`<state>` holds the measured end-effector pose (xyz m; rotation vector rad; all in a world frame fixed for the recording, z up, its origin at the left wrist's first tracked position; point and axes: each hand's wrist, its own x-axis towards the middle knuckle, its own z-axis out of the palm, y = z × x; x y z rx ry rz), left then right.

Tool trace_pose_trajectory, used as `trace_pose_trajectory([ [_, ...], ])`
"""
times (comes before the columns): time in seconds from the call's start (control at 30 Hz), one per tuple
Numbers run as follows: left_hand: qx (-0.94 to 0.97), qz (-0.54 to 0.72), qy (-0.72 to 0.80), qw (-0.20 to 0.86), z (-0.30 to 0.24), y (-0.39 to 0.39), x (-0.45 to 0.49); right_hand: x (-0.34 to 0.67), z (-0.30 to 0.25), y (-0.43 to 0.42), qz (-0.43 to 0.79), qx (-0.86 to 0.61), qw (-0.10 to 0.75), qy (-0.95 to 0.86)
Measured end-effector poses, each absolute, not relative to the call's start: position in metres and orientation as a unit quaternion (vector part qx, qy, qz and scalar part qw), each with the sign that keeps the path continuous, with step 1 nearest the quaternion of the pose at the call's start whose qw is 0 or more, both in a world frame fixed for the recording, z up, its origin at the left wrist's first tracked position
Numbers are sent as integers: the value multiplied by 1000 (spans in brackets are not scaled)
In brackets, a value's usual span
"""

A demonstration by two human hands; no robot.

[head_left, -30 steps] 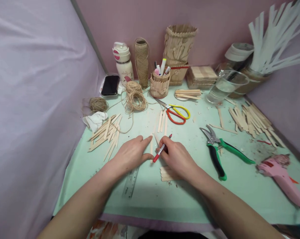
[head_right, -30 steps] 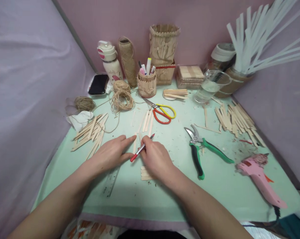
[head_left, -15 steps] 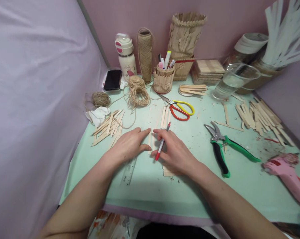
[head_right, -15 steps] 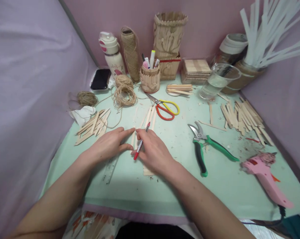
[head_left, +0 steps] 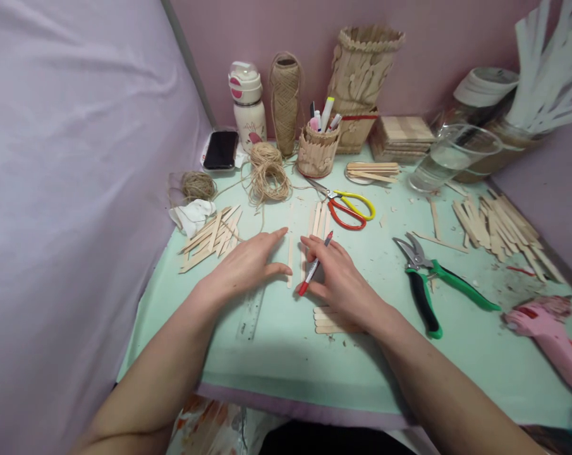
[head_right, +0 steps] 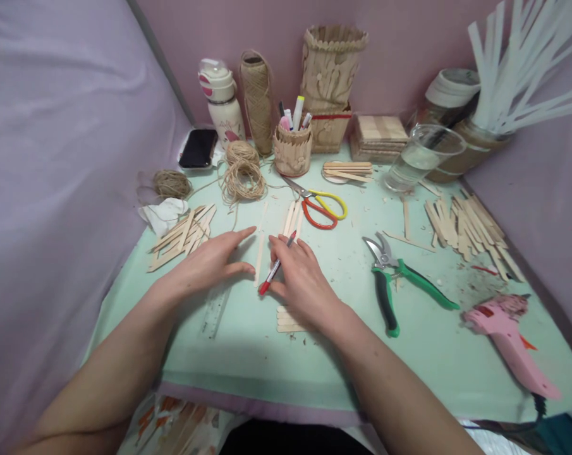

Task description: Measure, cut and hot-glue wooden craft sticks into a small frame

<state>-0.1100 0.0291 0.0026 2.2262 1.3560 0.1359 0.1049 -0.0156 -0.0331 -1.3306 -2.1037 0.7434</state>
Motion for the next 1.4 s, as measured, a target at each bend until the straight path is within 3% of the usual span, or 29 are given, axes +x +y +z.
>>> trace_pose_trajectory([
  [0.13,761,143,549,314,7,28,-107,98,-22,-22,437,-503,328,-670],
  [0.27,727,206,568,326,3,20,-93,82,-19,-35,636,-452,320,-538],
  [0.47,680,298,565,360,3,13,-85,68,-21,-45,640,-473,317,-516],
  [0.63,577,337,518,535,4,22,-96,72,-21,-42,638,-481,347,-491],
  [0.73,543,303,528,579,5,29,-101,81,-21,-36,588,-489,335,-550],
  [0.83,548,246,550,580,4,31,-105,95,-20,-25,403,-537,308,-674],
  [0.93,576,177,562,567,-1,30,-107,105,-22,-13,272,-483,225,-801],
  [1.17,603,143,555,555,-16,29,-108,104,-35,0,174,-436,118,-875],
  [1.4,697,137,547,442,-21,28,-107,105,-41,8,170,-460,130,-862],
])
